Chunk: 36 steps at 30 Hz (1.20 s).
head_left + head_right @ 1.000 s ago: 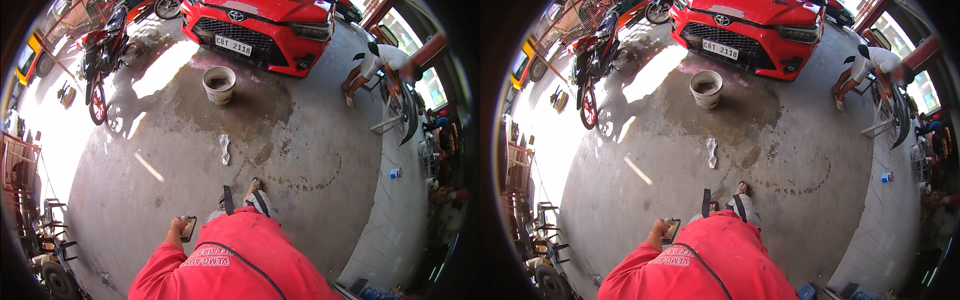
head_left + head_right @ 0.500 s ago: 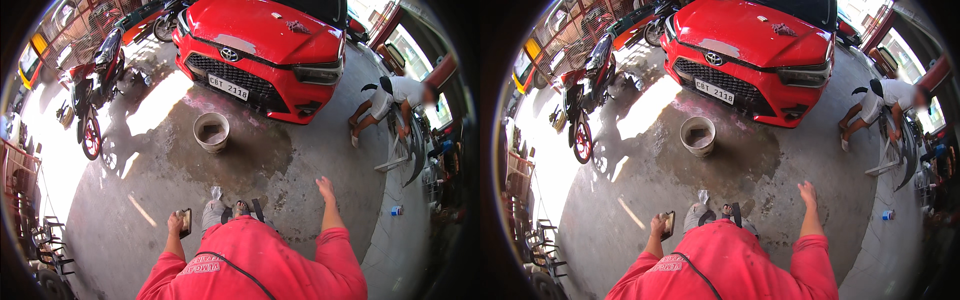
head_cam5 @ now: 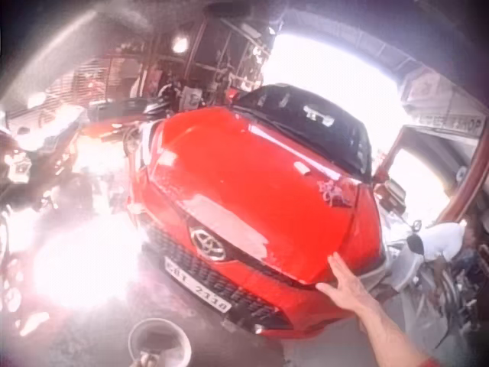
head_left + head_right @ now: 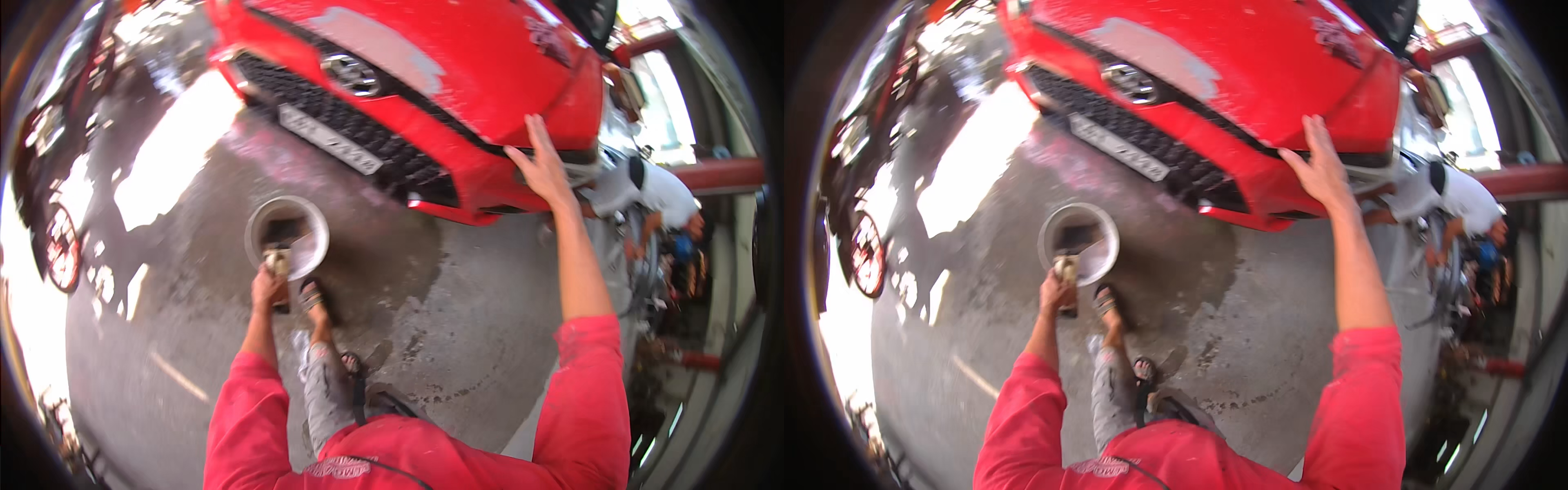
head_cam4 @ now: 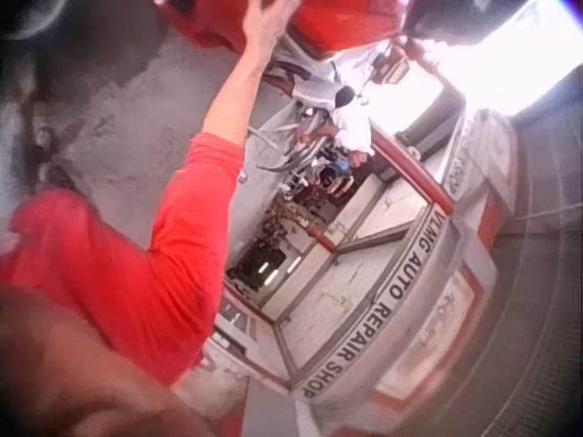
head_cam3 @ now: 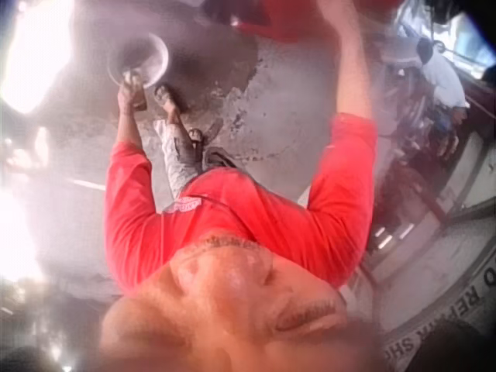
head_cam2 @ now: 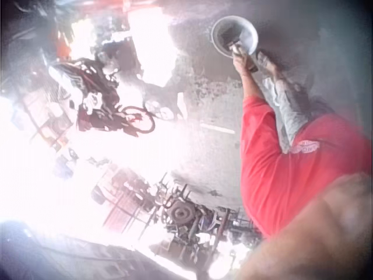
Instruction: The person sands the front hood of a red car using a sanding block and wipes the surface with a cloth. They repeatedly dip the sanding block into a bucket of water and continue sanding different areas of the hood.
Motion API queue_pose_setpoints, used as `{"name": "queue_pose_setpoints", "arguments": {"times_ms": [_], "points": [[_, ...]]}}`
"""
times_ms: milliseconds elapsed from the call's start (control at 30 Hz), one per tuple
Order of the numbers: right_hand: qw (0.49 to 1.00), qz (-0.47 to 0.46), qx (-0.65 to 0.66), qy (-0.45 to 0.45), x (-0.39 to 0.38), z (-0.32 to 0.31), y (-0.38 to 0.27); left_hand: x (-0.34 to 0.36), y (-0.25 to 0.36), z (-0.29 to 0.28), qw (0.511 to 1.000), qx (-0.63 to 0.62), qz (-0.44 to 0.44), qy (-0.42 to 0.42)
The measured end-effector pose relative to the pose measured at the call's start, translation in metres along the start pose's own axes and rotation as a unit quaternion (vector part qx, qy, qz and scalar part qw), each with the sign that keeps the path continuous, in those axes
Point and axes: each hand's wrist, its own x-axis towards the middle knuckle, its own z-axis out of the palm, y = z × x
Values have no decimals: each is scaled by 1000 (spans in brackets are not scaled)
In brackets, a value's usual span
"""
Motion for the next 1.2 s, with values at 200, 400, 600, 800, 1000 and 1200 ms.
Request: {"name": "queue_pose_setpoints", "arguments": {"times_ms": [200,400,600,800,1000,1200], "points": [[973,97,-177,112,115,84,27,160,-99,131,996,33,-32,-76],[972,66,-157,160,98,90,35,231,-132,185,994,60,-57,-72],[979,31,-134,151,103,90,41,223,-149,238,987,65,-119,-86],[980,27,-119,154,108,84,36,234,-177,267,996,22,-29,-75],[977,27,-131,167,117,91,35,297,-159,171,997,10,22,-67],[976,47,-152,147,119,93,20,214,-51,19,791,-483,-351,-131]]}}
